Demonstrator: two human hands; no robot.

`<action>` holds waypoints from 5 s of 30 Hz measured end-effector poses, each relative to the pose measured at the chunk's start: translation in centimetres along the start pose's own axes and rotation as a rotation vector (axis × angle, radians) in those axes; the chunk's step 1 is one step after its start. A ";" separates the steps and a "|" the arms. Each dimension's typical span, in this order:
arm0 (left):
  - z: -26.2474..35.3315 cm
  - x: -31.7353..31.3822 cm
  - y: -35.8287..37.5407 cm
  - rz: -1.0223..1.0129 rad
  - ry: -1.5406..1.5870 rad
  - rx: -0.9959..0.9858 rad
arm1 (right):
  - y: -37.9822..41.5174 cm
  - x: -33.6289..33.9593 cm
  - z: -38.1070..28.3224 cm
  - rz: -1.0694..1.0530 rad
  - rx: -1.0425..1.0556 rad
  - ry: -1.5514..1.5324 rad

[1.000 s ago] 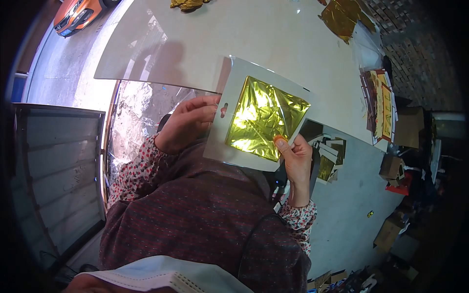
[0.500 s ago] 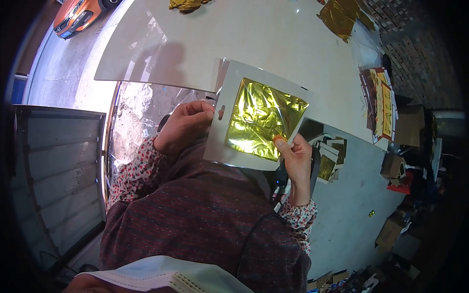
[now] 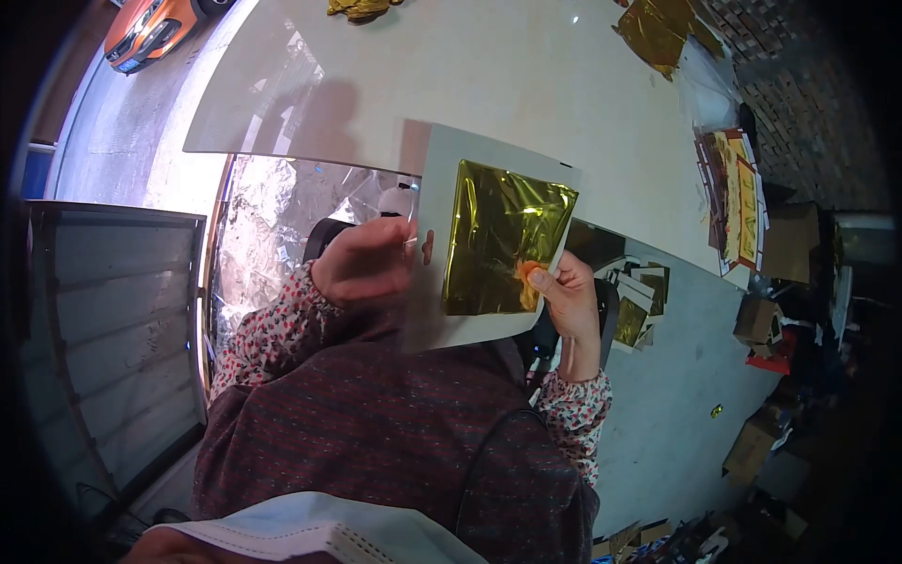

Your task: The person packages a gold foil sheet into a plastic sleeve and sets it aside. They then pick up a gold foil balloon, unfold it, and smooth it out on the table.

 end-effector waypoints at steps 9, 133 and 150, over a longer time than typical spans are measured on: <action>-1.1 0.0 -0.8 0.079 -0.070 -0.169 | -0.1 -0.4 0.4 -0.016 0.017 -0.025; 17.4 2.9 -5.9 0.390 -2.544 -0.357 | -6.6 -3.3 -9.3 0.199 0.609 1.365; 16.8 4.1 -5.8 0.405 -2.559 -0.244 | -6.2 -7.5 -6.9 0.035 0.668 1.529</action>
Point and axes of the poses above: each hand's wrist, its own y-axis away from the middle knuckle, its own x-axis out of the back of the hand, z = x × y, the point moved 4 cm from there along -y, towards the middle knuckle, and after that the axes turned 6 degrees about -z, right-handed, at the moved point
